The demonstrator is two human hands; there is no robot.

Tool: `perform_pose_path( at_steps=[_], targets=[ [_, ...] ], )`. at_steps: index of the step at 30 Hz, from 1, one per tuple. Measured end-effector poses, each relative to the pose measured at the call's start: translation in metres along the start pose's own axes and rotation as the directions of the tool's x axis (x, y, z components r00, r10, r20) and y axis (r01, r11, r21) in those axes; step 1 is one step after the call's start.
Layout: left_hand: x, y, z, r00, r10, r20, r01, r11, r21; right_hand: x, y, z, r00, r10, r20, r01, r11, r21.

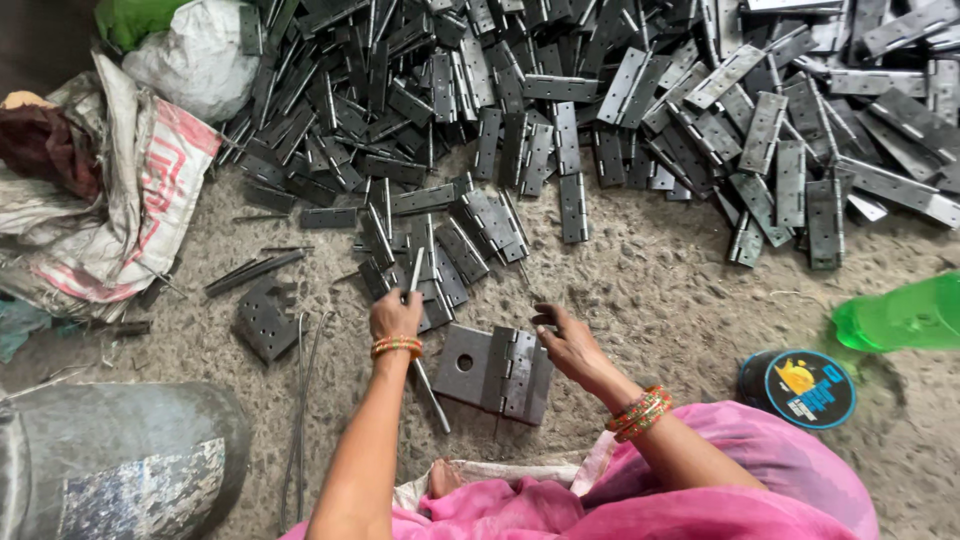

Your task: The person sits on the floor and assembles small metal hardware pieces by placing them on a metal block and striking them with a hammer. The person repeatedly picks up metal parts, aligns them, hammers them, and places the finished pieces into a bucket.

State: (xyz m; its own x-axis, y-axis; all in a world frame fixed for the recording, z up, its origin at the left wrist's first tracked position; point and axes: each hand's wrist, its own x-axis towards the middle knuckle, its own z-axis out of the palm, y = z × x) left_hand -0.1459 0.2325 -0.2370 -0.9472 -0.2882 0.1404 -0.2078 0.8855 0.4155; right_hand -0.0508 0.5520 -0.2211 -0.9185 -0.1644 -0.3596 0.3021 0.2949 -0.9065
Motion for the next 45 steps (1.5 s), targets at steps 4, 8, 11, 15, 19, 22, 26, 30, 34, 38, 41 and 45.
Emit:
perform_pose_path(
  at_steps=[4, 8, 11, 15, 19, 22, 26, 30, 34, 38, 41, 45],
  targets=[
    [-0.034, -0.016, -0.007, 0.837, -0.392, 0.382, 0.543, 0.681, -0.492, 0.012, 0.016, 0.005, 0.990, -0.131, -0.058, 0.128, 0.990, -0.054],
    [-0.051, -0.019, -0.008, 0.799, -0.307, 0.516, 0.600, 0.468, -0.649, 0.016, 0.033, 0.011, 0.980, -0.186, -0.074, 0.181, 0.981, -0.070],
    [-0.048, -0.009, -0.016, 0.869, -0.212, 0.448, 0.495, 0.415, -0.764, 0.012, 0.037, 0.013, 0.986, -0.148, -0.075, 0.142, 0.986, -0.083],
    [-0.041, 0.022, -0.059, 0.984, -0.027, 0.174, 0.174, 0.305, -0.936, -0.001, 0.026, 0.005, 0.988, 0.153, 0.005, -0.153, 0.988, -0.018],
    [-0.063, 0.055, -0.110, 0.951, -0.038, -0.306, -0.179, 0.741, -0.647, -0.006, 0.009, -0.002, 1.000, 0.012, -0.006, -0.012, 0.998, -0.069],
    [-0.103, 0.068, -0.103, 0.723, 0.144, -0.675, -0.363, 0.912, -0.194, -0.007, 0.004, -0.005, 0.999, -0.032, -0.002, 0.032, 0.997, -0.071],
    [-0.155, 0.056, -0.044, 0.957, 0.289, -0.016, -0.281, 0.942, 0.182, -0.009, 0.006, -0.003, 1.000, 0.004, -0.007, -0.004, 1.000, -0.023],
    [-0.170, 0.023, 0.004, 0.980, 0.138, 0.146, -0.169, 0.961, 0.220, -0.012, 0.010, -0.002, 0.997, 0.075, 0.005, -0.074, 0.992, -0.100],
    [-0.155, 0.006, 0.015, 0.985, 0.038, 0.169, -0.047, 0.998, 0.051, -0.007, 0.011, 0.010, 0.999, -0.013, 0.043, 0.016, 0.998, -0.053],
    [-0.164, 0.031, 0.020, 0.979, 0.041, 0.200, 0.048, 0.906, -0.420, -0.015, 0.019, 0.022, 0.984, 0.069, 0.165, -0.104, 0.972, 0.213],
    [-0.188, 0.073, 0.020, 0.955, 0.173, 0.241, -0.092, 0.945, -0.315, -0.012, 0.018, 0.023, 0.972, 0.150, 0.182, -0.216, 0.872, 0.439],
    [-0.197, 0.103, 0.008, 0.914, 0.391, 0.106, -0.318, 0.855, -0.410, -0.007, 0.010, 0.009, 0.985, 0.087, 0.149, -0.155, 0.825, 0.544]
  ],
)
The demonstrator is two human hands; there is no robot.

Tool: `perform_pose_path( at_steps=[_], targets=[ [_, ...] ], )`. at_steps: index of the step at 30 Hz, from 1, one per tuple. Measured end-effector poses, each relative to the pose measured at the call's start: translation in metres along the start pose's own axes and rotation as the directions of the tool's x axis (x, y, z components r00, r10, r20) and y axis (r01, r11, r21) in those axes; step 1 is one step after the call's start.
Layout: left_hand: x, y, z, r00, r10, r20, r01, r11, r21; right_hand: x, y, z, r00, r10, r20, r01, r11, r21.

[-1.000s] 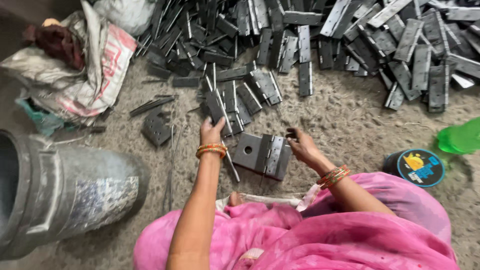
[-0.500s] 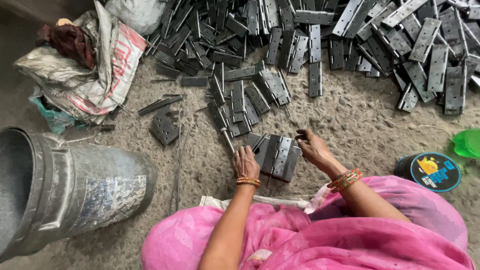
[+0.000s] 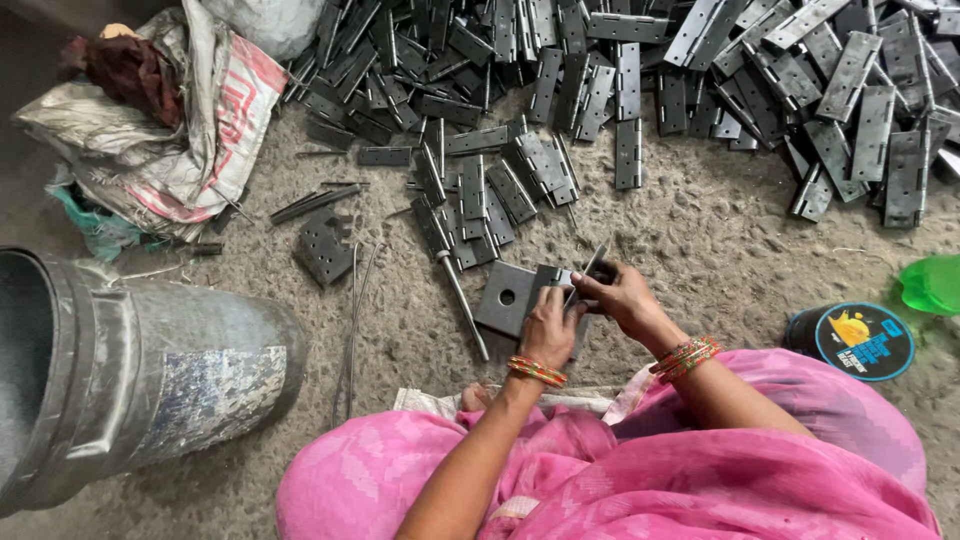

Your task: The person sits on the floor and assembles small metal hardware pieces by placing them on a metal block and striking them with a hammer. The person repeatedly picks up metal parts, aligns them, hammers them, and places the finished pieces into a bucket.

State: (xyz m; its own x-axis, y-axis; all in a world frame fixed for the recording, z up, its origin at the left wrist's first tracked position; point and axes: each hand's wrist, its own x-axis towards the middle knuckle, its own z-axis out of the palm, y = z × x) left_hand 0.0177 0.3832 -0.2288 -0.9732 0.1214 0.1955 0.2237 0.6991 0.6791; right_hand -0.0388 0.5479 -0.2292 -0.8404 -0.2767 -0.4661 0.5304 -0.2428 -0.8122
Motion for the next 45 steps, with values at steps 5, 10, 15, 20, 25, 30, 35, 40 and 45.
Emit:
perform_pose_path(
  at_steps=[5, 10, 15, 20, 25, 30, 35, 40, 45],
  targets=[
    [0.003, -0.013, -0.027, 0.878, -0.290, 0.380, 0.476, 0.451, -0.755, -0.006, -0.014, 0.011, 0.998, -0.024, -0.055, 0.027, 0.998, 0.051],
    [-0.005, -0.022, -0.028, 0.792, -0.356, 0.495, 0.551, 0.068, -0.832, -0.016, -0.023, 0.016, 0.998, -0.061, 0.025, 0.059, 0.996, 0.069],
    [-0.007, -0.022, -0.026, 0.769, -0.366, 0.524, 0.565, 0.007, -0.825, -0.018, -0.025, 0.017, 0.994, -0.084, 0.069, 0.080, 0.995, 0.061],
    [-0.006, -0.018, -0.028, 0.798, -0.425, 0.427, 0.497, 0.064, -0.865, -0.012, -0.019, 0.015, 0.994, -0.091, 0.063, 0.090, 0.996, 0.008],
    [-0.013, 0.003, -0.011, 0.983, -0.071, -0.171, 0.062, 0.996, -0.058, -0.006, 0.003, 0.014, 0.981, -0.189, -0.045, 0.168, 0.941, -0.294],
    [-0.015, -0.017, -0.003, 0.918, -0.391, -0.063, 0.387, 0.920, -0.064, 0.000, 0.012, 0.008, 0.989, -0.125, -0.075, 0.113, 0.982, -0.149],
    [-0.009, -0.074, -0.009, 0.815, -0.399, 0.421, 0.476, 0.044, -0.879, 0.000, 0.002, 0.003, 0.989, -0.014, 0.149, 0.029, 0.995, -0.095],
    [-0.005, -0.084, -0.022, 0.904, -0.379, 0.199, 0.406, 0.613, -0.678, -0.002, 0.000, 0.010, 0.984, 0.034, 0.175, -0.019, 0.996, -0.084],
    [-0.014, -0.037, -0.030, 0.873, -0.488, -0.014, 0.480, 0.854, 0.203, -0.004, 0.016, 0.001, 0.992, 0.129, -0.006, -0.128, 0.975, -0.182]
  ],
)
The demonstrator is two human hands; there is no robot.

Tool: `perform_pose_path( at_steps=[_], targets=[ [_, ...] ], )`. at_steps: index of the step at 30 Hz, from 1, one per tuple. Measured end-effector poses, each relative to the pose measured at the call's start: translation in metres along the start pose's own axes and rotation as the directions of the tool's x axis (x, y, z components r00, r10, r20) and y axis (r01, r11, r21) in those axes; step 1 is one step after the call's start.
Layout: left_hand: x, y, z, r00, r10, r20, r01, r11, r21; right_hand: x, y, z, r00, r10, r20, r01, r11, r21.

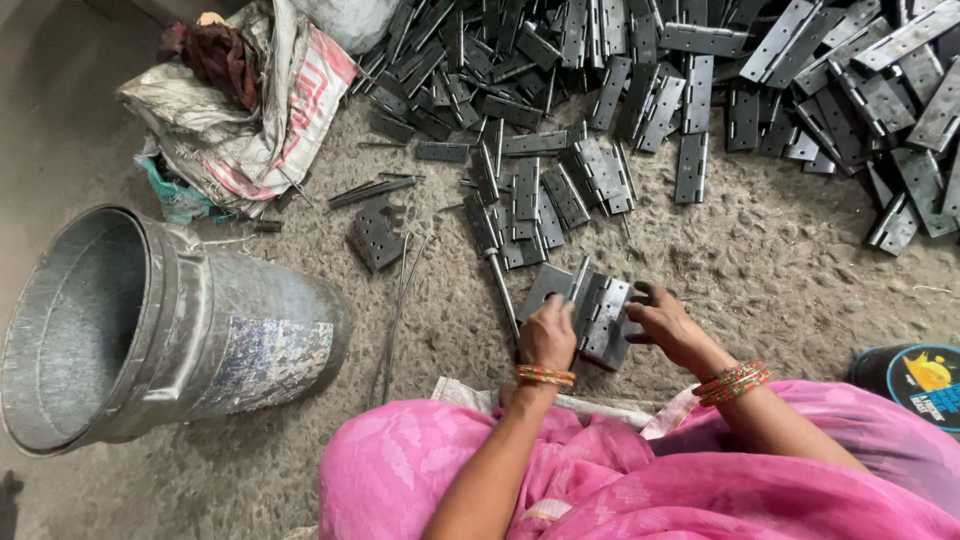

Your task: The person sits on the floor and assembles small metal hardware pieces by placing them on a metal block and striking them with a hammer. The person repeatedly picks up metal parts, aligns them, hammers them, and places the finished pieces into a bucket.

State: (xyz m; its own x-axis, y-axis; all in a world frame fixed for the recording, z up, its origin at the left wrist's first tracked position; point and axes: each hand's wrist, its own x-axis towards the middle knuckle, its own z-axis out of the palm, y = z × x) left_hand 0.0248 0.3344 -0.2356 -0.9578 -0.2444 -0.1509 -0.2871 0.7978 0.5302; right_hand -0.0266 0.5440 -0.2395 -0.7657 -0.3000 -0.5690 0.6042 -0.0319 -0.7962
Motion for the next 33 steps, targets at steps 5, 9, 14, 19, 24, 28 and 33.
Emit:
perform_pose_path(
  at_steps=[5, 9, 14, 19, 24, 28, 33],
  targets=[
    [-0.040, 0.031, 0.008, 0.884, 0.448, -0.133, -0.428, 0.890, 0.157, 0.002, 0.018, 0.001, 1.000, -0.012, 0.014, 0.015, 0.978, -0.209],
    [-0.012, 0.023, 0.005, 0.956, 0.285, -0.073, -0.288, 0.957, -0.039, 0.007, 0.015, 0.000, 1.000, 0.008, -0.030, -0.014, 0.972, -0.234],
    [0.099, 0.005, -0.018, 0.977, 0.081, -0.195, -0.092, 0.994, -0.052, 0.009, 0.015, -0.005, 0.998, 0.012, -0.057, -0.025, 0.973, -0.229],
    [0.194, 0.024, -0.034, 0.956, 0.068, -0.284, -0.020, 0.985, 0.169, 0.014, 0.017, -0.010, 0.998, 0.024, -0.063, -0.038, 0.972, -0.232],
    [0.227, 0.051, -0.034, 0.943, -0.077, -0.324, 0.175, 0.942, 0.288, 0.022, 0.011, -0.010, 0.988, 0.076, -0.138, -0.109, 0.963, -0.245],
    [0.232, 0.050, -0.036, 0.916, -0.275, -0.291, 0.334, 0.926, 0.175, 0.021, 0.008, -0.008, 0.981, 0.107, -0.159, -0.145, 0.957, -0.251],
    [0.227, 0.036, -0.038, 0.939, -0.258, -0.230, 0.296, 0.944, 0.149, 0.016, -0.001, -0.006, 0.977, 0.118, -0.178, -0.168, 0.942, -0.292]
  ],
)
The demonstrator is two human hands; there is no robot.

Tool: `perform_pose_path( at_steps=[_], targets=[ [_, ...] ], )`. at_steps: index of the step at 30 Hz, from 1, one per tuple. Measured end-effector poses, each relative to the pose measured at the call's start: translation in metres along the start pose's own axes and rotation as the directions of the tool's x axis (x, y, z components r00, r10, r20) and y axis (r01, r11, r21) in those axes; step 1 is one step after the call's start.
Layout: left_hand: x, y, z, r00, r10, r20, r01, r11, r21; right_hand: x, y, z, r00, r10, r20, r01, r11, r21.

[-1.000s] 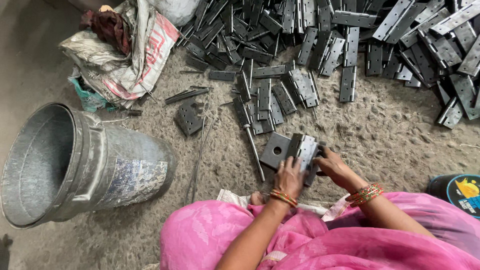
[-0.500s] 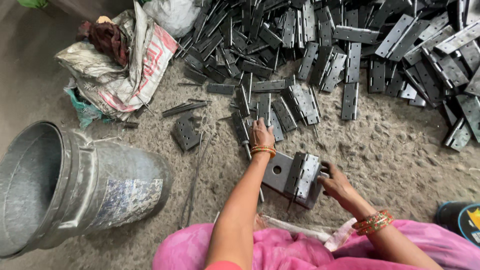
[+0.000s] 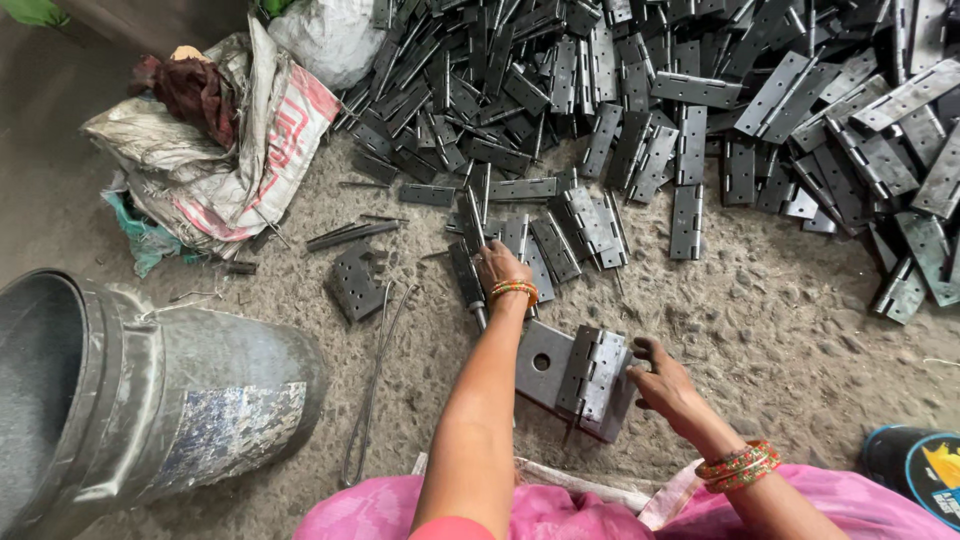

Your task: The person sits on the floor and assembles small metal hardware pieces by placing them on a metal block and striking them with a hammer. The person repeatedly picks up metal parts, aligns them, hammers them, and places the finished pieces into a bucket.

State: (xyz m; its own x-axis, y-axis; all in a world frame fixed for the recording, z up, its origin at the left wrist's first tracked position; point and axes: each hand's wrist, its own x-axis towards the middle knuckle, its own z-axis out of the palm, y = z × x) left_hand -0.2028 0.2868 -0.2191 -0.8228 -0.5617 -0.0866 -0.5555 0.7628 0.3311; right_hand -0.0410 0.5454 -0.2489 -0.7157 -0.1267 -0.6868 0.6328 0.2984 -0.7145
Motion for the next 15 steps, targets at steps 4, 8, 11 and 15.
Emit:
perform_pose_path(
  at_steps=[4, 8, 11, 15],
  targets=[
    [-0.013, -0.022, -0.001, 0.982, 0.189, -0.029, -0.185, 0.977, 0.103, -0.005, -0.008, -0.003, 0.998, -0.070, -0.006, 0.070, 0.997, 0.024],
    [-0.023, -0.049, -0.006, 0.967, 0.245, -0.063, -0.238, 0.966, 0.096, -0.008, -0.011, -0.002, 0.995, -0.096, -0.011, 0.096, 0.995, 0.025],
    [-0.023, -0.054, -0.008, 0.991, 0.133, -0.021, -0.132, 0.991, 0.030, -0.008, -0.008, -0.002, 0.995, -0.101, -0.019, 0.101, 0.995, -0.005],
    [-0.021, -0.041, -0.006, 0.970, 0.241, 0.023, -0.240, 0.947, 0.213, -0.003, -0.004, -0.004, 0.995, -0.096, -0.018, 0.096, 0.995, 0.008]
  ],
)
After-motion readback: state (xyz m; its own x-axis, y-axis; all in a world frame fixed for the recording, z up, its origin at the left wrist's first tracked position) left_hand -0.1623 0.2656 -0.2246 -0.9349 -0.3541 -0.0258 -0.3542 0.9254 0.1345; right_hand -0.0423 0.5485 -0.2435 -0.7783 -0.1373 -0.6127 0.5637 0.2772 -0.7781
